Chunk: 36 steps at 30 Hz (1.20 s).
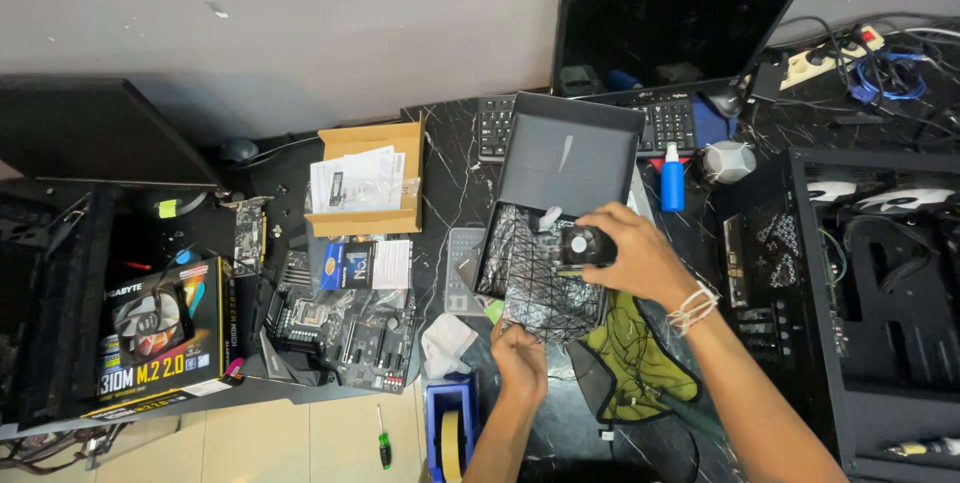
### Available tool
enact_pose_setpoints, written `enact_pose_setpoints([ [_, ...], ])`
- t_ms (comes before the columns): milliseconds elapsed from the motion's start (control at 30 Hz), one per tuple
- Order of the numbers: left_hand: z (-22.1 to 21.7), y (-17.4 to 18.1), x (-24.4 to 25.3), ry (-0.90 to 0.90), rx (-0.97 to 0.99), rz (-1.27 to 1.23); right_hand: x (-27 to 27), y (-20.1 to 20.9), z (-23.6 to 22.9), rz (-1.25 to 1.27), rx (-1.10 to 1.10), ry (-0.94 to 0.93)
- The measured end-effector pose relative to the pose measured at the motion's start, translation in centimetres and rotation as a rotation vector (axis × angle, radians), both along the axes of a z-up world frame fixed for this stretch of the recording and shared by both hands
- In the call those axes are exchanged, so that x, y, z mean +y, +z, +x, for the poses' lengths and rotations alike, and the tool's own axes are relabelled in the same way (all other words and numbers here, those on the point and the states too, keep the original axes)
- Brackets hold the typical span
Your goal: The person unpacks a graphics card from a box and installs it into a PCIe slot on the motherboard inside a computer case. They then use a screwdriver to secure the graphics card to the case.
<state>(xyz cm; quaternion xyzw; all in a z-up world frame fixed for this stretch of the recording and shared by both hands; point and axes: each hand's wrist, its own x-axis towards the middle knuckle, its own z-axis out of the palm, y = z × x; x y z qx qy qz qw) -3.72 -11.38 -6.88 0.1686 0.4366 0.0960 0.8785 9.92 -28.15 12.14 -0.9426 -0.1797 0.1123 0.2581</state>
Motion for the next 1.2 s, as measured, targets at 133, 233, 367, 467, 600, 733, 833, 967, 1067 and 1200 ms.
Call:
enact_pose_setpoints([
  [133, 0.1, 1.8, -0.4, -0.026, -0.199, 0.024, -2.4, 0.6, 0.0, -0.016, -0.007, -0.001],
  [233, 0.0, -0.3, -1.1, -0.069, 0.023, 0.010, -3.9, 0.9, -0.3, 0.128, -0.039, -0.006],
  [367, 0.4, -0.5, -1.4, -0.018, 0.048, 0.053, -4.6, 2.7, -0.2, 0.195, 0.040, -0.052],
  [467, 0.6, 6.0, -1.0, -0.081, -0.217, 0.179, -5.1, 4.1, -0.1, 0.201, 0.122, -0.100],
  [600, 0.5, 11.9, -1.3, -0.361, -0.368, 0.436, -7.6, 3.9, 0.5, 0.289, 0.242, -0.173],
  [733, 0.9, 16.9, -1.3, -0.856, -0.216, 1.012, -8.4, 1.6, -0.3, 0.545, 0.209, -0.246],
  [833, 1.5, 17.7, -1.9, -1.099, -0.164, 1.209, -6.9, -1.8, -1.8, 1.059, 0.246, -0.269],
  [967, 2.8, 18.3, -2.4, -1.320, -0.038, 1.257, -4.4, -4.9, -3.8, 1.529, 0.663, -0.233],
  [1067, 2.7, 18.5, -1.8, -1.264, -0.074, 1.258, -3.0, -6.2, -5.4, 1.666, 0.838, -0.339],
  [1200, 2.2, 17.6, -1.0, -1.077, -0.237, 1.356, -1.5, -5.8, -6.9, 1.820, 0.969, -0.379],
])
